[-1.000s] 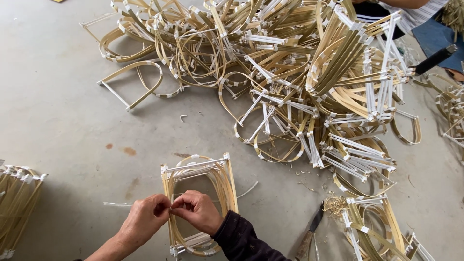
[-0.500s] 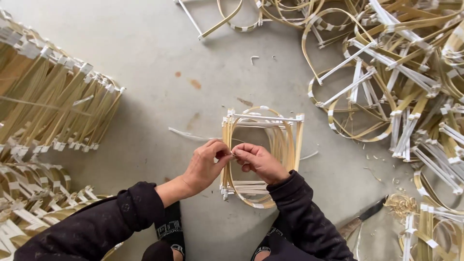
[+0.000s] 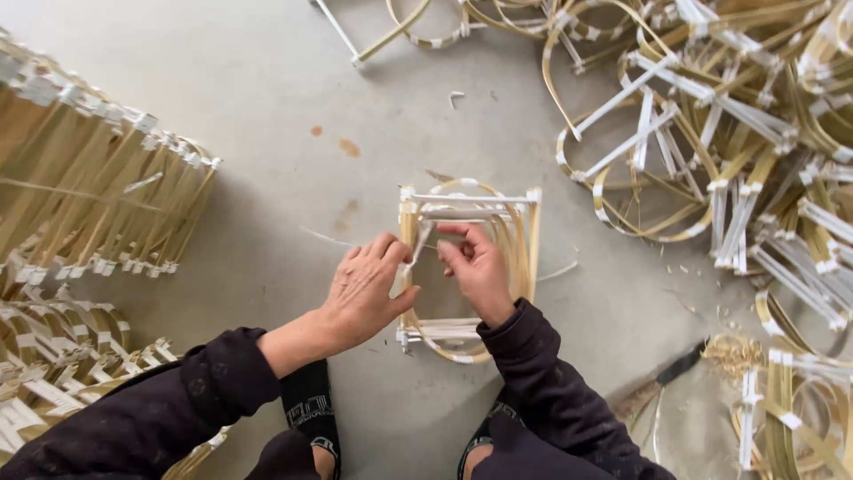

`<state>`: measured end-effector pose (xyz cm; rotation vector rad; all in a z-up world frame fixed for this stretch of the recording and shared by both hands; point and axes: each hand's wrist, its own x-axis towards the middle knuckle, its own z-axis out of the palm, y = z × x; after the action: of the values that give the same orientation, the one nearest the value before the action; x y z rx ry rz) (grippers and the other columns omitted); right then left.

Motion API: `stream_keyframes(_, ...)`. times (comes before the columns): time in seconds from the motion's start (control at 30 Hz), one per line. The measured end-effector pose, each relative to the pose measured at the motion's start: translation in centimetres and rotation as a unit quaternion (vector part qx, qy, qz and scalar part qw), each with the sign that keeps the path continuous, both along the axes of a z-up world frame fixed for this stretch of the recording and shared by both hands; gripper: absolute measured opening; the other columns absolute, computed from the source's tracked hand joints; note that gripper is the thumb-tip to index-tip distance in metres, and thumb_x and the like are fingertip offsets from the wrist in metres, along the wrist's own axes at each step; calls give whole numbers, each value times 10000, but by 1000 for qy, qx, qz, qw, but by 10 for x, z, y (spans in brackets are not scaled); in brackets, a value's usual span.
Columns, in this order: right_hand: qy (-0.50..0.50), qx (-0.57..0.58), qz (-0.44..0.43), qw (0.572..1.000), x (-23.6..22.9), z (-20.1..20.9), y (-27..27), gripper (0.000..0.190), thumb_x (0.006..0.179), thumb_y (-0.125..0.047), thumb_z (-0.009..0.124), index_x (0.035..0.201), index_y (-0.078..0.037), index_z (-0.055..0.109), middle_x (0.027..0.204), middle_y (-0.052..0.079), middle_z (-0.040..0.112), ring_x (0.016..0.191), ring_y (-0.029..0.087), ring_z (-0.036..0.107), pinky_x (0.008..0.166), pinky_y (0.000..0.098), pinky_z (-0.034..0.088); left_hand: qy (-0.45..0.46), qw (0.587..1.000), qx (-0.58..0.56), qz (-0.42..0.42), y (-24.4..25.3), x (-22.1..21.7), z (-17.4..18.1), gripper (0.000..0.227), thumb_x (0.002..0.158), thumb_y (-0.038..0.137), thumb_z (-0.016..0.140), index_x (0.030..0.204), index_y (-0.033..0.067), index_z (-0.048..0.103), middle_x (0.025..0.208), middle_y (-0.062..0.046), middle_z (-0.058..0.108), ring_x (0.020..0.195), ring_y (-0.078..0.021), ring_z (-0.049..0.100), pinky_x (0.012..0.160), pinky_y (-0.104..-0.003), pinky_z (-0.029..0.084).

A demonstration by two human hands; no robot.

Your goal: The recorder assembles small rectangular frames using bamboo strips and plastic ties.

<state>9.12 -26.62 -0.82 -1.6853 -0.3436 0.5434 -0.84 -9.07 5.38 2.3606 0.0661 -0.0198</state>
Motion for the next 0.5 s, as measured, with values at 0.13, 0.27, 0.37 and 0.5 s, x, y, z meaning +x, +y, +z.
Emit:
stream_keyframes(0.13,27,205,-54,977,-1,77,-40,265,1064,-117,620,1310,-19,615,1065,60,685,852,82,627,728,228,523,-76,990,75,-92,-33,26,0,309,777,225,748,1006,54,631,1020,-120,587,992,-306,579,850,-449,445)
stream_keyframes(0.27,-105,40,-161,981,42,99,-108,195,1101,-163,594,1175,4,663,971,43,721,780,67,642,670,207,504,-23,959,166,-230,-72,66,-48,204,810,222,732,934,67,680,1040,-116,614,1042,-301,588,896,-441,460)
stream_keyframes(0.37,-19,-158,-155,975,100,-22,-190,243,1009,-244,656,988,-4,695,800,30,703,645,79,643,551,233,489,114,910,260,-303,-98,101,-94,211,837,194,708,1000,64,740,1122,-119,652,1137,-300,597,954,-435,468)
stream_keyframes(0.5,110,-318,-146,931,101,-140,-226,330,943,-339,733,874,-17,724,698,80,703,575,166,692,529,317,542,212,842,348,-354,-120,136,-151,494,733,216,802,1185,49,693,1232,-142,627,1211,-337,543,974,-496,434)
